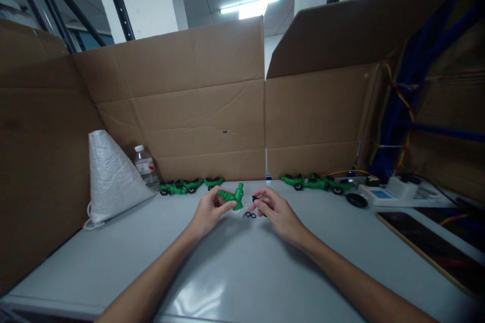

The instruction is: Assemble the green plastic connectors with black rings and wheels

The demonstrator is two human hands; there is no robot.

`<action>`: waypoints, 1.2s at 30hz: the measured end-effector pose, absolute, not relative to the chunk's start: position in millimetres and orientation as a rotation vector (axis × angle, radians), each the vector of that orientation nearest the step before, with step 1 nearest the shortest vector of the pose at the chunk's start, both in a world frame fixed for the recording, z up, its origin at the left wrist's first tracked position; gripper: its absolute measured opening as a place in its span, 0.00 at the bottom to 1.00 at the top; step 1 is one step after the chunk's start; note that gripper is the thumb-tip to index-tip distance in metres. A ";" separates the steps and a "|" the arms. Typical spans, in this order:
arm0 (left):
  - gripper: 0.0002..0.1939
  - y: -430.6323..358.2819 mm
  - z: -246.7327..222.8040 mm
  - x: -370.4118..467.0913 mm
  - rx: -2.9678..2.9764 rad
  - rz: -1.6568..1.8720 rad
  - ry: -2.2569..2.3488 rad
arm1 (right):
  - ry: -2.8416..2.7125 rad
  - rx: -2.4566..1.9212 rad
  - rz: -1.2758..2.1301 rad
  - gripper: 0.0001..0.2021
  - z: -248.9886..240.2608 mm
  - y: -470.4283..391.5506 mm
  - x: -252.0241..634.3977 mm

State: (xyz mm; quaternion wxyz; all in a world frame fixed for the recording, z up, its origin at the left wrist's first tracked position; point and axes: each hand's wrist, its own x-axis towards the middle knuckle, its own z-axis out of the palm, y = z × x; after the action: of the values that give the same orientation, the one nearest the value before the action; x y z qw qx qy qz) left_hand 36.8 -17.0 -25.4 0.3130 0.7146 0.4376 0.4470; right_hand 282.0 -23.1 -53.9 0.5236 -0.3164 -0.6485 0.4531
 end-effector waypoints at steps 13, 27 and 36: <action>0.24 -26.7 -15.4 47.9 1.897 1.120 0.900 | -1.288 -0.592 1.507 0.24 -46.3 -30.9 277.3; 0.28 -32.5 -17.8 53.8 1.750 1.026 0.825 | -1.237 -0.605 1.537 0.23 -41.4 -33.7 278.0; 0.17 -41.0 -14.2 52.7 2.151 1.123 0.982 | -1.444 -0.722 1.268 0.25 -47.1 -31.6 274.0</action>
State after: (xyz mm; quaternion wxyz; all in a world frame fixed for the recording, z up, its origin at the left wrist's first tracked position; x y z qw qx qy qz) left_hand 52.7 -41.0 -14.2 0.2591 0.7936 0.3622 0.4146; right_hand 274.0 -31.6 -47.1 0.5179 -0.3010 -0.6017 0.5283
